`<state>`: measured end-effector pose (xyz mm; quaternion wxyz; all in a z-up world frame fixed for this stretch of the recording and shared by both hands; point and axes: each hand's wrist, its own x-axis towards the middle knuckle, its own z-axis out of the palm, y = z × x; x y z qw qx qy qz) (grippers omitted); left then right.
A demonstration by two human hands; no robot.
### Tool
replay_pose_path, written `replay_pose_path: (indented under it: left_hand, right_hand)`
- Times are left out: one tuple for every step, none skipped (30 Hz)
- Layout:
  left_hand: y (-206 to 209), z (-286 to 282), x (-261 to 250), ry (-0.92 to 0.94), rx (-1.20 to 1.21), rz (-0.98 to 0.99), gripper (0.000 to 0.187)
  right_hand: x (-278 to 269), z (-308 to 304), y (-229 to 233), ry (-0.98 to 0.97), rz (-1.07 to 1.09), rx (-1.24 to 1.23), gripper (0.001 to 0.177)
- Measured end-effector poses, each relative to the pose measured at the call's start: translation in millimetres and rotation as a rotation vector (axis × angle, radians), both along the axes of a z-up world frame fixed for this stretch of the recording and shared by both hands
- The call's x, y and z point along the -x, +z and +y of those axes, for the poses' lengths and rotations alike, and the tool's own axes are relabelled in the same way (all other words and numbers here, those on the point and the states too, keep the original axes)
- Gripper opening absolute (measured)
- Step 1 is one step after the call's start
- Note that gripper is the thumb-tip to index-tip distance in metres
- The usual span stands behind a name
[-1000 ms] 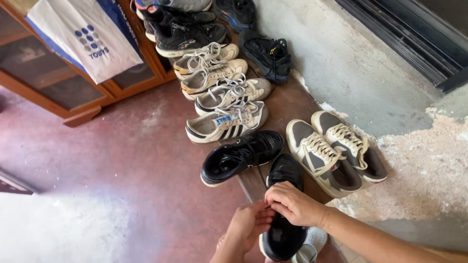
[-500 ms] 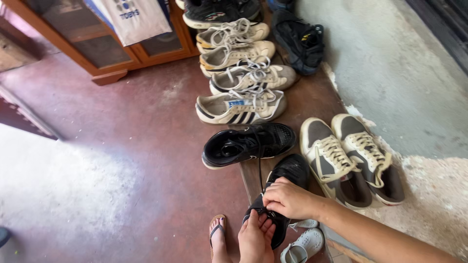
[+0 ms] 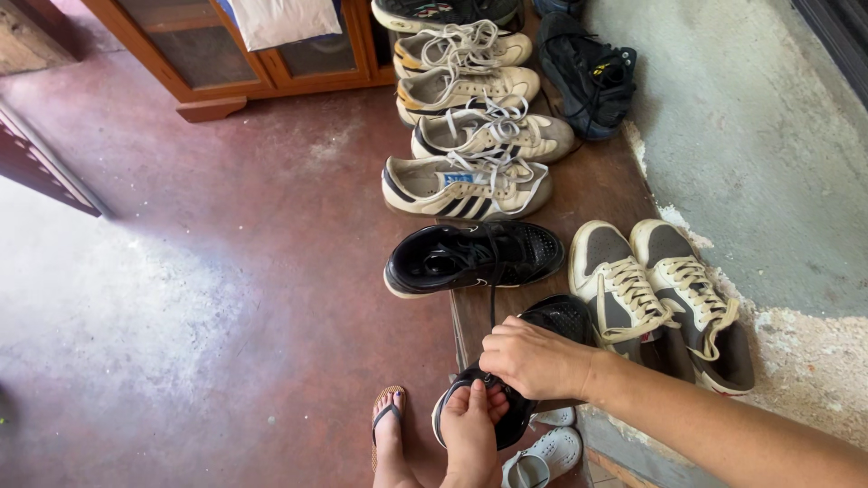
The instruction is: The person unlaces a black sneaker by pulling the laces out of the eyelets, then re-laces the same shoe by threading the laces back through the eyelets and tying them. The task is performed on a single shoe placed on a wooden bench among other shoes.
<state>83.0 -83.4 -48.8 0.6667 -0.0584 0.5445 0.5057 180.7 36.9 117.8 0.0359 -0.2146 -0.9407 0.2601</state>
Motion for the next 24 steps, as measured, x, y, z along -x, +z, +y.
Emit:
replay_pose_path:
  left_hand:
    - [0,1,-2,-0.001,-0.019,-0.006,0.025]
    - [0,1,-3,-0.001,-0.036,-0.013,0.024]
    - [1,-1,-5,-0.002,-0.054,-0.02,0.024]
    - [2,-1,-5,0.001,-0.06,-0.021,0.024]
    - [3,-2,-6,0.004,-0.066,-0.022,0.024]
    - [6,-2,-5,0.003,-0.073,-0.023,0.024]
    - [11,-2,-3,0.008,-0.077,-0.043,0.024]
    - [15,-2,-3,0.012,-0.079,-0.063,0.024]
    - [21,-1,-2,0.015,-0.082,-0.084,0.025]
    - [26,1,-1,0.018,-0.069,-0.083,0.023]
    - [32,2,0,0.02,-0.055,-0.082,0.022]
    - [37,3,2,0.022,-0.04,-0.079,0.021]
    - [42,3,4,0.024,-0.011,-0.11,0.021]
    - [46,3,5,0.027,0.014,-0.14,0.022]
    - [50,3,5,0.029,0.038,-0.171,0.023]
    - [52,4,7,0.038,-0.017,-0.174,0.025]
    - [53,5,8,0.047,-0.072,-0.177,0.027]
    - [54,3,9,0.056,-0.124,-0.182,0.029]
    - [53,2,9,0.061,-0.112,-0.198,0.028]
    - [52,1,9,0.061,-0.098,-0.216,0.027]
    - [50,2,9,0.06,-0.085,-0.235,0.027]
    - [47,4,8,0.07,-0.079,-0.237,0.027]
    - [44,7,9,0.08,-0.074,-0.239,0.026]
    - [42,7,8,0.087,-0.063,-0.24,0.026]
  right_hand:
    - [3,1,2,0.029,-0.016,-0.011,0.007]
    - [6,2,4,0.059,-0.033,-0.021,0.007]
    - [9,0,7,0.088,-0.05,-0.031,0.008]
    - [12,-1,8,0.149,-0.08,-0.104,0.009]
    - [15,-3,8,0.209,-0.109,-0.178,0.01]
    - [19,-5,9,0.266,-0.138,-0.254,0.011]
    - [23,-6,10,0.309,-0.187,-0.301,0.012]
    - [26,-8,9,0.351,-0.238,-0.348,0.013]
    - [28,-10,8,0.393,-0.288,-0.395,0.015]
    - [30,-11,6,0.411,-0.331,-0.403,0.015]
    - [32,-12,4,0.428,-0.373,-0.411,0.015]
    - [34,-13,1,0.445,-0.412,-0.417,0.015]
    - [35,-15,-3,0.411,-0.405,-0.366,0.013]
    - [36,-15,-7,0.376,-0.398,-0.318,0.011]
    - [37,-14,-10,0.341,-0.39,-0.271,0.01]
    - [38,-12,-13,0.269,-0.337,-0.201,0.011]
    - [37,-9,-15,0.198,-0.283,-0.13,0.014]
    - [35,-9,-17,0.128,-0.23,-0.058,0.019]
    - [33,-8,-18,0.005,-0.23,0.048,0.015]
    - [29,-7,-19,-0.122,-0.233,0.155,0.012]
    - [25,-6,-20,-0.249,-0.237,0.263,0.013]
    - [21,-3,-20,-0.251,-0.204,0.271,0.011]
    - [18,-1,-19,-0.252,-0.171,0.278,0.01]
    - [16,-1,-20,-0.256,-0.138,0.291,0.01]
